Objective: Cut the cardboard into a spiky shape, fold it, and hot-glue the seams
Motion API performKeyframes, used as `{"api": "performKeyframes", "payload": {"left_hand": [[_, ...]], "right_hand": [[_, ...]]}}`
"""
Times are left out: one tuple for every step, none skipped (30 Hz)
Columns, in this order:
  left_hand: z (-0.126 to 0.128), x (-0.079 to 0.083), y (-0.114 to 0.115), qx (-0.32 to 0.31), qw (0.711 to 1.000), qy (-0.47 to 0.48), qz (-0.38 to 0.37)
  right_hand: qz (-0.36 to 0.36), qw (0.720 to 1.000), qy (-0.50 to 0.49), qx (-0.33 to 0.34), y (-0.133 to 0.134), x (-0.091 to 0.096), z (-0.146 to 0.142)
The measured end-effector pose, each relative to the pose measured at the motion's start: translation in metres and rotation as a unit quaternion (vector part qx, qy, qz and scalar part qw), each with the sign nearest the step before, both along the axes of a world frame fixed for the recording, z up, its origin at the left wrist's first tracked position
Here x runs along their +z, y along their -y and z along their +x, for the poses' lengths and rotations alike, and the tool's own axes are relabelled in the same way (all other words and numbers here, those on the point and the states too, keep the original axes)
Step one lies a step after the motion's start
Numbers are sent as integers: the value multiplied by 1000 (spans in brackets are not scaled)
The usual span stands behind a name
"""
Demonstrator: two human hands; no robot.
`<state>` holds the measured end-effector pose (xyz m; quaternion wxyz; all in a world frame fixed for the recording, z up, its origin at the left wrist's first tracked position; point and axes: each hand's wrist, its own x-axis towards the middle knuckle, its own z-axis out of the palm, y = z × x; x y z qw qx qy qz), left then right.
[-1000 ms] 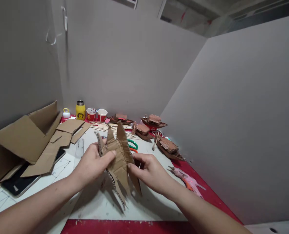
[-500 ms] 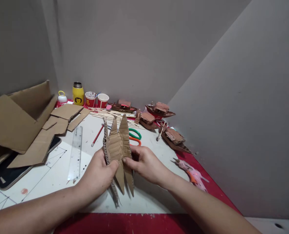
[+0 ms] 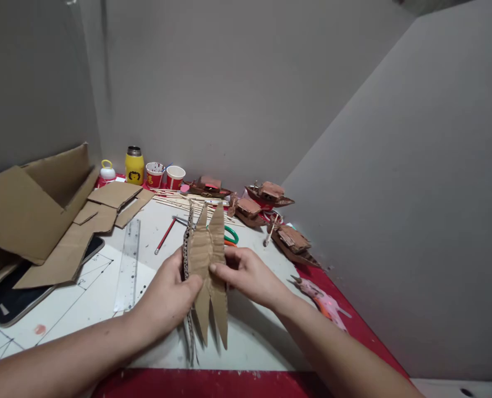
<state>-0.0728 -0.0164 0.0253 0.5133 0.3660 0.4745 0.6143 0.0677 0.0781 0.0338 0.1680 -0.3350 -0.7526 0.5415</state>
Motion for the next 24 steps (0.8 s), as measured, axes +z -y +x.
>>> {"api": "performKeyframes", "payload": {"left_hand": [[0, 3, 1, -9, 1000, 15, 1], [0, 6, 1, -16, 1000, 25, 1], [0, 9, 2, -22, 999, 28, 0], [1, 11, 3, -24, 999, 24, -1], [1, 12, 4, -25, 1000, 16, -3], [1, 11, 5, -26, 1000, 4, -6], [2, 10, 6, -24, 1000, -11, -8], [4, 7, 7, -19, 999, -28, -7], [5, 3, 8, -13, 999, -49, -2], [7, -1, 9, -3, 998, -69, 5], [9, -6, 9, 7, 996, -89, 12], [11, -11, 10, 16, 994, -106, 16], [12, -14, 10, 19, 993, -114, 14], [12, -17, 10, 18, 993, -114, 10], [12, -18, 9, 13, 994, -107, 7], [12, -18, 9, 5, 995, -97, 7], [11, -17, 8, -7, 996, -85, 11], [10, -15, 7, -19, 997, -75, 18], [9, -13, 7, -29, 997, -66, 25], [8, -10, 7, -38, 997, -61, 31], [8, -8, 7, -43, 997, -61, 33], [8, -6, 8, -47, 996, -64, 33], [8, -4, 9, -49, 996, -68, 33], [9, -3, 10, -53, 995, -73, 33]], "right_hand": [[-4, 1000, -8, -11, 0, 3, 2], [-5, 1000, -17, -20, 0, 5, 3], [-8, 999, -27, -24, 1, 6, 4], [-9, 999, -34, -25, 3, 6, 4], [-3, 999, -38, -24, 5, 6, 3], [10, 999, -37, -23, 7, 5, 2], [31, 999, -31, -22, 9, 3, 2], [59, 998, -21, -23, 10, 1, 1], [92, 995, -7, -27, 12, -1, 0], [125, 992, 9, -33, 12, -4, -2], [153, 987, 26, -39, 13, -6, -3], [173, 983, 43, -44, 13, -8, -4], [188, 980, 57, -45, 12, -10, -5], [189, 979, 66, -40, 11, -10, -5], [176, 982, 66, -31, 9, -9, -5], [151, 987, 55, -22, 7, -8, -5], [121, 992, 34, -19, 4, -5, -5], [93, 995, 7, -25, 2, -2, -4], [71, 997, -21, -38, 0, 1, -3], [55, 996, -40, -53, -2, 4, -2], [47, 995, -48, -68, -4, 7, -1], [38, 995, -47, -77, -4, 9, 0], [28, 996, -41, -79, -5, 10, 1], [19, 996, -36, -76, -4, 10, 1]]}}
